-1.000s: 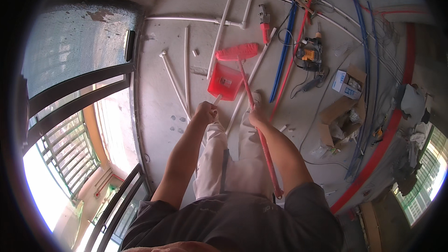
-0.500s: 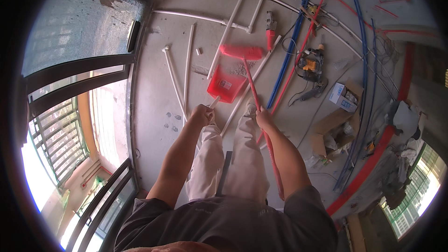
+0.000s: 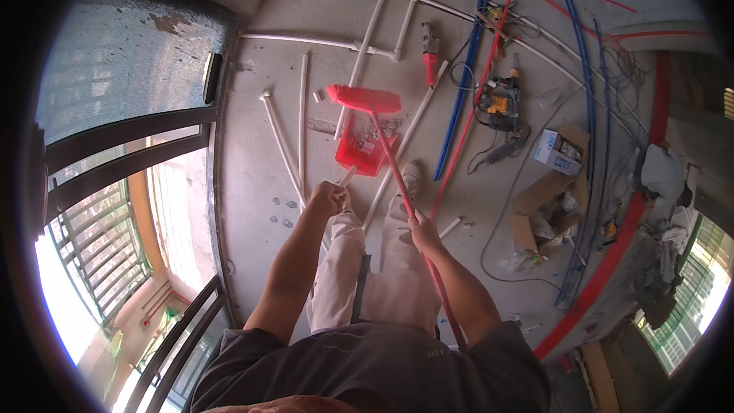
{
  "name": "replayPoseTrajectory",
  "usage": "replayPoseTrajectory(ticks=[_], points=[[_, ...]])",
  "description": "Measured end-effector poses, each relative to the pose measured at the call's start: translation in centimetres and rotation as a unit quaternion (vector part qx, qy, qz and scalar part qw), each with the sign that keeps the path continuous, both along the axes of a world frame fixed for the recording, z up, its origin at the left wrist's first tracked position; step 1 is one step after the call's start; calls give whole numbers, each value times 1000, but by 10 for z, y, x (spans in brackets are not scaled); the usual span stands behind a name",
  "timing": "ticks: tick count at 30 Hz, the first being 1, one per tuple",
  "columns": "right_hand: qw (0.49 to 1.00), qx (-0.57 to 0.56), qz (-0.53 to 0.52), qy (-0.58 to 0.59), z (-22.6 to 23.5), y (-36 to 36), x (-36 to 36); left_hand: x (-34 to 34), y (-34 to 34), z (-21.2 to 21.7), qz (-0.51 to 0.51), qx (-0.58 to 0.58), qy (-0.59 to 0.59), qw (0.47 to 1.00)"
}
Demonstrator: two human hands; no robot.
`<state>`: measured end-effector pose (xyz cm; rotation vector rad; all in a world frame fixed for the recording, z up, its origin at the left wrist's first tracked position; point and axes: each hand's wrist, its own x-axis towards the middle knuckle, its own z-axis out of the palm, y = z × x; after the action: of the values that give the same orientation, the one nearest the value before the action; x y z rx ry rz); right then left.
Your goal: The person sweeps debris into a dustpan and disposes of it, then assembles white PVC pipes on the floor using connectors. The person cuts pipes with a pipe cutter and joins them into a rectangular frame, leaving the assembled frame on the floor.
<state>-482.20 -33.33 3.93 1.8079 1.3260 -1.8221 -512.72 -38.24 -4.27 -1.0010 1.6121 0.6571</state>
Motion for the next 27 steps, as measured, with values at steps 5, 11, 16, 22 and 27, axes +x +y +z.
replayPoseTrajectory(ticks=[5,11,16,22,27], points=[[991,-74,-113,6,-47,5,-7,-2,1,16,-14,68,-13,998],[972,-186,-138,26,-21,-53,-20,0,9,17,12,50,-8,999],[999,-47,-17,15,4,-13,16,-3,4,13,3,44,-5,999],[958,181,201,-92,-71,67,-10,2,-6,9,11,58,11,998],[920,187,310,-148,-89,36,-13,-2,-6,9,-134,98,32,986]])
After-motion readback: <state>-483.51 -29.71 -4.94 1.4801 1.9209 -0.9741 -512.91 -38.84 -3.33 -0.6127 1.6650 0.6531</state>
